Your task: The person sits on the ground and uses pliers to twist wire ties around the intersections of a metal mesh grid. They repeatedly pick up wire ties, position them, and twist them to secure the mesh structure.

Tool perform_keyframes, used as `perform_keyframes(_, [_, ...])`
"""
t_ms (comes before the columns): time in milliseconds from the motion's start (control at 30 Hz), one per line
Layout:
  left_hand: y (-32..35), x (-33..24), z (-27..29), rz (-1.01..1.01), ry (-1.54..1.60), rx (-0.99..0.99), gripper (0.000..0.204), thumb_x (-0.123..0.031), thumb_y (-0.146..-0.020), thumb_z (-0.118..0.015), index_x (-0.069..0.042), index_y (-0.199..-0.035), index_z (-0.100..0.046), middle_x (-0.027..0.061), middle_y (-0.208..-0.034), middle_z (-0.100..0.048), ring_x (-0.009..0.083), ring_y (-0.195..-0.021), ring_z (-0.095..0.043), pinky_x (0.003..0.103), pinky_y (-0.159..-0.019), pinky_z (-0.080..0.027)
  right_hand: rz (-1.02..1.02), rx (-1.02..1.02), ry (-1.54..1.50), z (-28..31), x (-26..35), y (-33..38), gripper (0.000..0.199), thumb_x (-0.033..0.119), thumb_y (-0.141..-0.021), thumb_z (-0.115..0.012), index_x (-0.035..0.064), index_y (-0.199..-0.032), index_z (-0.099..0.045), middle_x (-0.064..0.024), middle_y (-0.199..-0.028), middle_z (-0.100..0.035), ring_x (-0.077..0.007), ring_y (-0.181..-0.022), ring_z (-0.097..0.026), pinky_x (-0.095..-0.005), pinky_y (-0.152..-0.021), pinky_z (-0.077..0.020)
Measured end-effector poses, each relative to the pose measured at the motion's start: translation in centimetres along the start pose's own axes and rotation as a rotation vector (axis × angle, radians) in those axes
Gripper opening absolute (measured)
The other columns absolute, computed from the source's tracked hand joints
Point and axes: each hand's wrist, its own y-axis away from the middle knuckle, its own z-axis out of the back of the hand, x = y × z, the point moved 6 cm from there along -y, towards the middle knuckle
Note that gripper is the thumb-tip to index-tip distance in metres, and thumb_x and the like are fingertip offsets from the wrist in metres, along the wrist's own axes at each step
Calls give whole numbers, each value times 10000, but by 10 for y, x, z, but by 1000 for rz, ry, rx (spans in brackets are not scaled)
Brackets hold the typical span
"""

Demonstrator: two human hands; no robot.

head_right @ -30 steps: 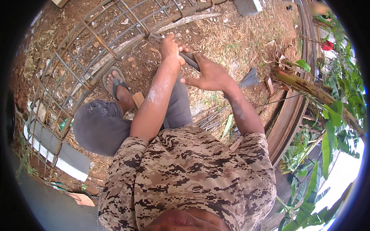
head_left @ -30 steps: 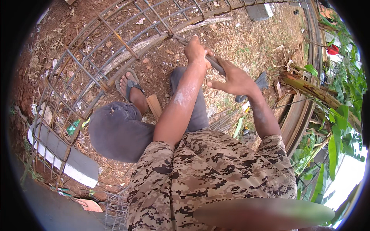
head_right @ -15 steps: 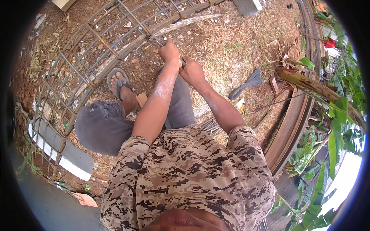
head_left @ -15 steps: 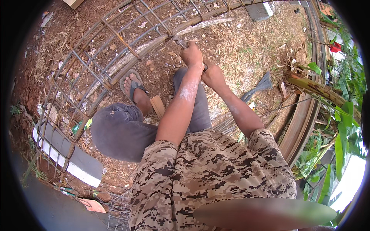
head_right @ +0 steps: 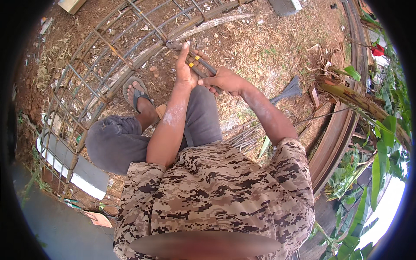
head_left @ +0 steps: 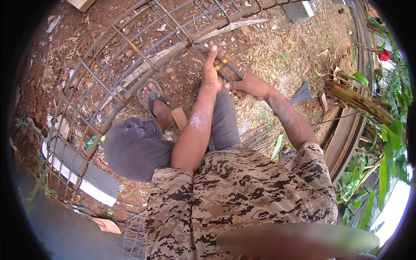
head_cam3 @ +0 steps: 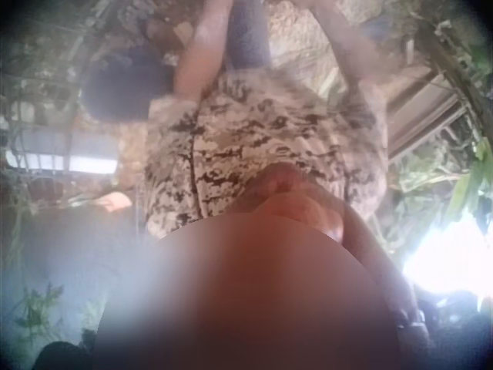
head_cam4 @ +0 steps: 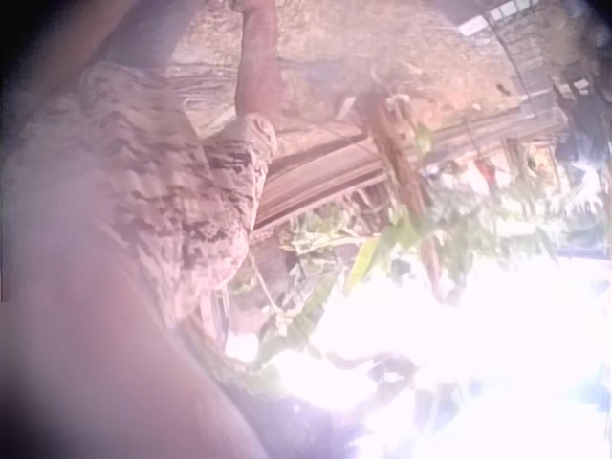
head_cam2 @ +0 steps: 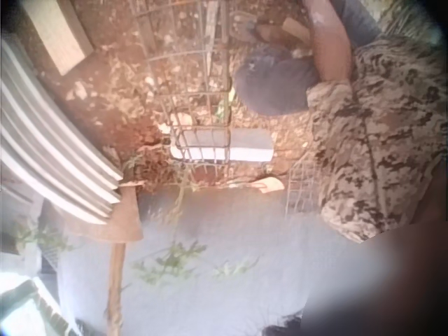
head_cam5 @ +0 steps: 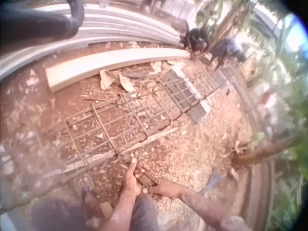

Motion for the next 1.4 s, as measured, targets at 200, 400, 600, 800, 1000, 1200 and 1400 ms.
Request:
perform_keyframes(200, [9,-8,-36,183,291,243,354,-394,-944,-626,-147,-750,-464,-5,-610,-416,135,-539,-455,393,-586,-470,-114,294,-313,-7,41,34,395,386,-905,-703,15,-1005,-614,-13,-751,-591,-127,-641,-603,-286,-564,-480])
perform_keyframes(400, [-10,4,-53,114,261,-216,318,-358,-960,-569,-126,-876,-369,-47,-609,-279,112,-471,-325,348,-495,-376,386,-676,1160,10,85,69,442,314,-852,-635,-58,-1083,-577,-228,-923,-655,-351,-882,-682,-466,-704,-567])
perform_keyframes(600, [3,3,-49,75,198,-111,453,-525,-923,-614,-89,-920,-493,39,-699,-475,188,-650,-545,447,-681,-501,238,-597,962,23,62,37,362,263,-822,-646,-68,-966,-625,-217,-790,-672,-382,-715,-687,-480,-684,-563])
perform_keyframes(800, [2,6,-43,129,392,288,405,-486,-899,-663,-152,-707,-538,20,-672,-595,250,-793,-649,543,-918,-507,-90,-91,254,16,57,40,326,274,-798,-725,-44,-781,-654,-97,-616,-598,-186,-522,-588,-320,-474,-482])
perform_keyframes(1000, [-5,2,-45,221,265,271,391,-291,-942,-564,-197,-605,-389,-51,-510,-330,115,-463,-347,349,-571,-419,-187,100,-136,6,39,28,246,263,-843,-690,38,-793,-602,5,-614,-505,-61,-442,-451,-229,-358,-339])
perform_keyframes(1200, [10,-4,-9,161,-199,-158,256,-256,-982,-493,-156,-757,-422,-28,-573,-379,141,-495,-393,415,-603,-462,-143,554,-802,-46,-1,30,269,332,-911,-655,76,-927,-572,23,-670,-558,-66,-508,-537,-225,-401,-440])
perform_keyframes(1400, [19,-15,22,-332,-1049,-581,341,-386,-1004,-518,-47,-1004,-552,94,-872,-584,206,-793,-593,393,-712,-496,520,-449,372,-53,5,21,248,295,-938,-597,54,-992,-616,-79,-766,-662,-167,-669,-670,-331,-562,-520])
